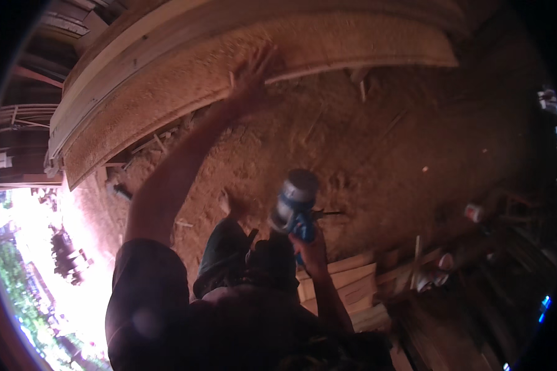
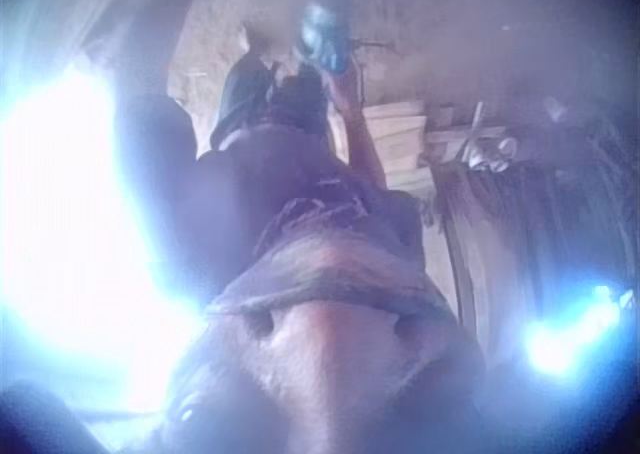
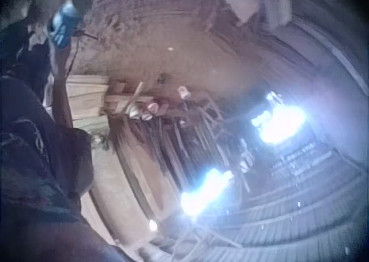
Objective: The person uses a handheld electric router to shape the edge of a long wooden plank on a workbench. They guide the tool along the wood, flip the plank to work on the other side, and then move the finished piece aside.
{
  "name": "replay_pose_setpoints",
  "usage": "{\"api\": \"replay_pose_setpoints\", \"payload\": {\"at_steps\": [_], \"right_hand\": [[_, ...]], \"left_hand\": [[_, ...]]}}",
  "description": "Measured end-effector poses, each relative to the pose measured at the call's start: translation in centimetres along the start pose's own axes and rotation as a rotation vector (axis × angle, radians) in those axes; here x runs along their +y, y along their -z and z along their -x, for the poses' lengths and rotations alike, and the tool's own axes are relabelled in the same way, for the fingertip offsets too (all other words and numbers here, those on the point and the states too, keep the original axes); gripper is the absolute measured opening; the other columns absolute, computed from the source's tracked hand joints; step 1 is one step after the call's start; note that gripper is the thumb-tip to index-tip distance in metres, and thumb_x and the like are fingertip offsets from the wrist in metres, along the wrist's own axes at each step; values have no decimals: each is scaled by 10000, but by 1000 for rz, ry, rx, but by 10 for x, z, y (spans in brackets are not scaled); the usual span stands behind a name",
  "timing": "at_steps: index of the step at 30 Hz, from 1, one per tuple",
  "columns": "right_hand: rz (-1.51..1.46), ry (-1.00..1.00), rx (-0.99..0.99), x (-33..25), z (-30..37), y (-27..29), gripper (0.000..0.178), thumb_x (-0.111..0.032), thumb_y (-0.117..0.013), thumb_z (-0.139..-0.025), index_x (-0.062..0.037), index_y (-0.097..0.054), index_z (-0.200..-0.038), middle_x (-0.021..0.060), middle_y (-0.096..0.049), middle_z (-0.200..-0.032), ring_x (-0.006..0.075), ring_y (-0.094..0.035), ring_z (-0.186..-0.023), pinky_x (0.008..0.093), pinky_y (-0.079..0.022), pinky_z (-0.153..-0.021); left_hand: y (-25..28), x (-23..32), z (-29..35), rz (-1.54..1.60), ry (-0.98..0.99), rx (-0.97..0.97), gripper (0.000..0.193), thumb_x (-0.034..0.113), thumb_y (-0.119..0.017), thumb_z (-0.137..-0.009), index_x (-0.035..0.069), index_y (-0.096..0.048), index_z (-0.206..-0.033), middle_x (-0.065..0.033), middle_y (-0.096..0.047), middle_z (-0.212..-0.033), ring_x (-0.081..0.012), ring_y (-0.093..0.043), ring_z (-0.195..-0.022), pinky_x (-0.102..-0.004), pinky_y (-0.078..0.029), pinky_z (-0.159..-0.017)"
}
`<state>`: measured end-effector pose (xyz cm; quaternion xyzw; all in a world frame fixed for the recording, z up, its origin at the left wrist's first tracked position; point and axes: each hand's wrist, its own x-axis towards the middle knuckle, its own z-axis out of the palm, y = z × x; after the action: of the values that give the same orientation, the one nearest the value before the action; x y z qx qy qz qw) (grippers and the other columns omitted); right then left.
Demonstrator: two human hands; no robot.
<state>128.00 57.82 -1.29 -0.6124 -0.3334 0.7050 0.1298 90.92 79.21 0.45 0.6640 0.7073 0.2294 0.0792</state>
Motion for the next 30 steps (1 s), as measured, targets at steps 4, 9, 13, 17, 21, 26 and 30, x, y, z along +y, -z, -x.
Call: {"api": "replay_pose_setpoints", "payload": {"at_steps": [4, 9, 13, 17, 21, 26, 30], "right_hand": [[239, 129, -74, -62, 74, -66, 377, -151, -841, -863, -47, -652, -1173, 8, -646, -832, 96, -606, -667, 277, -508, -586], [216, 325, -255, -116, 134, -164, 404, -161, -849, -870, -25, -658, -1199, 8, -653, -831, 104, -622, -686, 276, -527, -617], [134, 608, -358, -181, 147, -243, 481, -83, -808, -879, 23, -600, -1300, 38, -646, -781, 124, -620, -652, 307, -532, -597], [-53, 944, -575, -258, 149, -323, 544, -59, -828, -861, 41, -578, -1334, 82, -686, -799, 130, -607, -611, 322, -526, -566], [-171, 1242, -720, -339, 158, -372, 626, -124, -758, -926, 30, -442, -1444, 55, -596, -735, 135, -557, -568, 336, -513, -558], [-174, 1080, -886, -400, 143, -398, 464, -174, -712, -983, -24, -518, -1377, -22, -489, -689, 99, -457, -529, 291, -435, -550], [72, 1019, -804, -422, 87, -384, 297, -93, -725, -958, -20, -611, -1223, -9, -548, -728, 80, -485, -548, 291, -451, -531]], "left_hand": [[61, -26, 110, 464, 204, 241, 595, 143, -631, -1023, 138, -417, -1578, -93, -447, -1631, -271, -468, -1472, -433, -386, -1186], [75, -150, 402, 342, 1014, 322, 314, 97, -548, -997, 60, -642, -1294, -197, -651, -1324, -265, -662, -1169, -403, -545, -918], [99, -63, 397, 1071, 834, -316, 870, 59, -796, -806, 109, -411, -1585, -164, -613, -1426, -228, -648, -1165, -398, -563, -955], [114, 6, 317, 1209, 46, -442, 1067, 291, -874, -819, 87, -241, -1654, -236, -432, -1599, -320, -366, -1506, -463, -374, -1202], [101, 8, 264, 1129, -105, -524, 691, 370, -851, -831, 97, -605, -1416, -192, -682, -1298, -280, -658, -1146, -445, -520, -971], [66, -113, 324, 731, 323, -317, 366, 441, -739, -921, 109, -768, -1073, -154, -753, -918, -261, -726, -818, -431, -549, -737], [106, -185, 436, 343, 1133, -45, 224, 332, -690, -886, 202, -776, -1046, -115, -766, -1035, -333, -725, -1011, -473, -568, -838]]}}
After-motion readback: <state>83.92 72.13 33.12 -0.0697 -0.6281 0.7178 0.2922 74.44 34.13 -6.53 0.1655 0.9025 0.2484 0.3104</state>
